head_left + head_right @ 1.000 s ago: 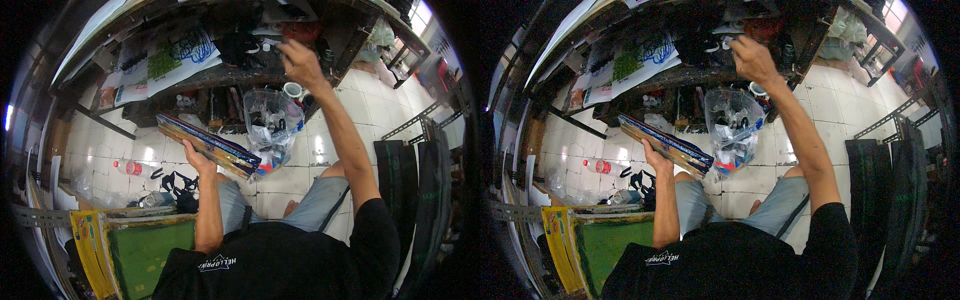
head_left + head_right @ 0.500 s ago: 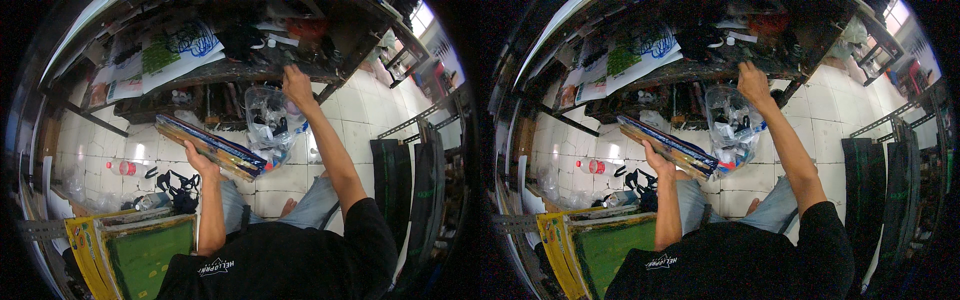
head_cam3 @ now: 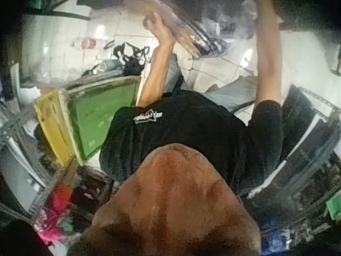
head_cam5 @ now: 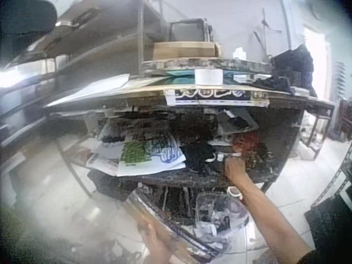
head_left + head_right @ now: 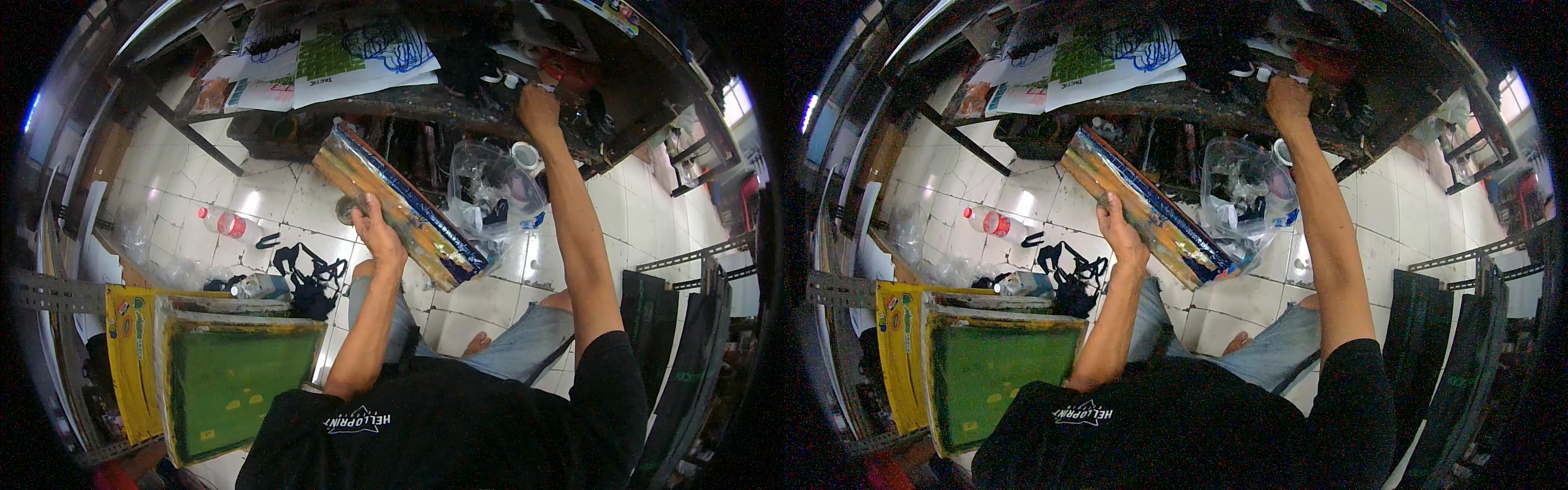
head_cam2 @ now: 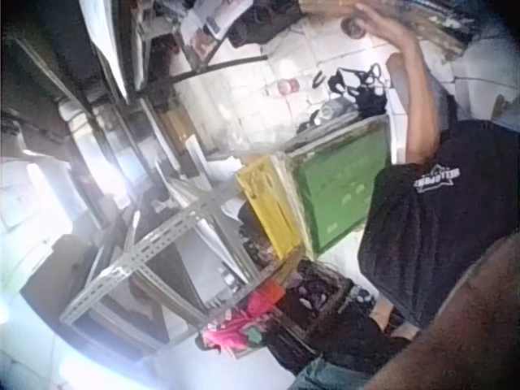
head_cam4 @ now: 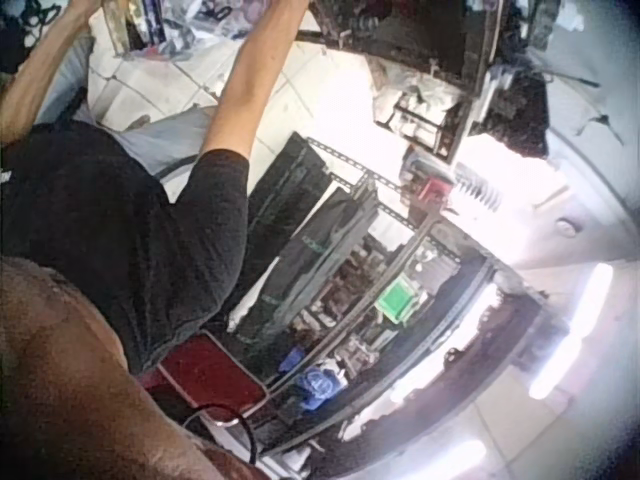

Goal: The person sits on the floor and cleans several squeegees using a dark cloth. They wipe the rubber blades and wooden handles of each squeegee, occasionally dipping the cloth into a container of liquid to wet it before continuing to clean the tools.

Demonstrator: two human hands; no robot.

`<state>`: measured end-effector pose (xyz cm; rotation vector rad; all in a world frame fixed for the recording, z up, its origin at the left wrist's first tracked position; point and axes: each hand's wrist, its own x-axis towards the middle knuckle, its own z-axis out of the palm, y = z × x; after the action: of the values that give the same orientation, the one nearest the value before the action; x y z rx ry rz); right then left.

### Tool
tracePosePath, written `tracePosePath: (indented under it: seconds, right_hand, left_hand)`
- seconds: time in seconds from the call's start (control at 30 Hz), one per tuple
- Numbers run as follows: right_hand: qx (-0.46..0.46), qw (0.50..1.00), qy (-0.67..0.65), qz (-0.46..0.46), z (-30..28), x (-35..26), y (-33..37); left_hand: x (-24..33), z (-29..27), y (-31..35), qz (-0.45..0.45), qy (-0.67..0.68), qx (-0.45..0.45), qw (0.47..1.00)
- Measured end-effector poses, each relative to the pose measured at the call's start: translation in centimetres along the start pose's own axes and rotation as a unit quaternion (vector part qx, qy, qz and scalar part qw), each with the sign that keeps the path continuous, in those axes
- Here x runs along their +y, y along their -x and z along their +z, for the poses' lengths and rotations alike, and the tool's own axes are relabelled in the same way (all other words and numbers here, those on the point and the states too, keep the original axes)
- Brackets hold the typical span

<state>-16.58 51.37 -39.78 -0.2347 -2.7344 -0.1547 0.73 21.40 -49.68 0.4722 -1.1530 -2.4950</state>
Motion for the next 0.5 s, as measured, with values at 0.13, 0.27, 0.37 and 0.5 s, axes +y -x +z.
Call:
tracePosePath:
  seconds: [0.13,0.27,0.37,0.5]
  right_hand:
    - [0.016,0.996,-0.071,0.056,-5.8,-1.3,5.6]
    - [0.010,0.952,-0.304,0.009,-9.2,-1.4,13.4]
    - [-0.003,0.915,-0.402,0.042,-9.5,-2.2,17.4]
    - [0.023,0.903,-0.423,0.078,-8.1,-1.5,19.8]
  left_hand:
    - [0.7,0.2,0.5,0.022,-0.014,0.005,1.000]
    - [0.8,1.1,1.3,0.029,-0.032,0.005,0.999]
    - [-0.4,1.2,1.1,0.019,-0.022,-0.011,1.000]
    - [-1.3,1.1,1.2,0.011,-0.010,0.006,1.000]
